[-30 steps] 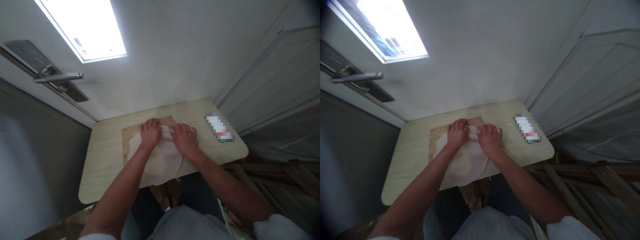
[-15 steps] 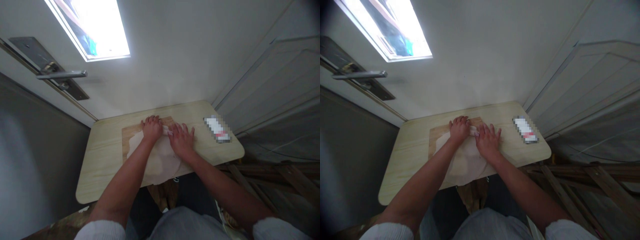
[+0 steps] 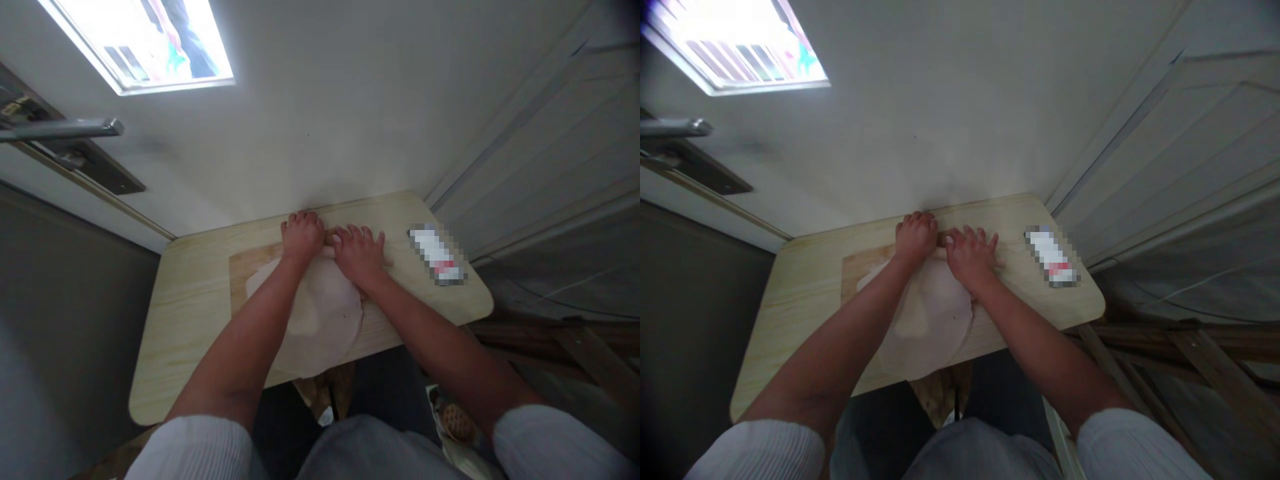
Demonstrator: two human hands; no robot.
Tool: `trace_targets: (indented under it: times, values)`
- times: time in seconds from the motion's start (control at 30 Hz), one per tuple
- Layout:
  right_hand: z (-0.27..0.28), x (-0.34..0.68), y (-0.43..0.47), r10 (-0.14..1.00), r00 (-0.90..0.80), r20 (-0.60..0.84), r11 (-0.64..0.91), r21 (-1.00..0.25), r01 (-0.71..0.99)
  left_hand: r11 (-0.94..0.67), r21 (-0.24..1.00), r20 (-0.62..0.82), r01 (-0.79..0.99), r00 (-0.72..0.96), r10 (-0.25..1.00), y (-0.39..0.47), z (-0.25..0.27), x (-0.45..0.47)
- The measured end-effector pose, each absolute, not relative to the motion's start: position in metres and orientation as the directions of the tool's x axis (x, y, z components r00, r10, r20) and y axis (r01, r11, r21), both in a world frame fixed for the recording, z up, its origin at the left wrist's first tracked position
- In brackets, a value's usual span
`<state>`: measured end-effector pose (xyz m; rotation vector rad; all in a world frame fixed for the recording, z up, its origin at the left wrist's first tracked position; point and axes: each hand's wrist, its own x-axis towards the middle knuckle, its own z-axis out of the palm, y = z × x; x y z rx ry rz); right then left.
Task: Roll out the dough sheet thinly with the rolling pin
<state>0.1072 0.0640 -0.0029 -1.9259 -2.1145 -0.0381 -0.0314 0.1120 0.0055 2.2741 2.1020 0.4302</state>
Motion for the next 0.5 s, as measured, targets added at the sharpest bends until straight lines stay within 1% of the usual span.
trace_targets:
  times: [0.17, 0.5]
  values:
    - [-0.002, 0.11, 0.076, 0.981, -0.077, 0.177, 0.11, -0.187, 0.976, -0.096, 0.165, 0.127, 0.982, 0.075, 0.989, 0.119, 0.01, -0.03]
    - [-0.004, 0.106, 0.049, 0.976, -0.062, 0.208, 0.1, -0.175, 0.979, -0.086, 0.202, 0.19, 0.976, 0.047, 0.981, 0.1, 0.002, -0.036]
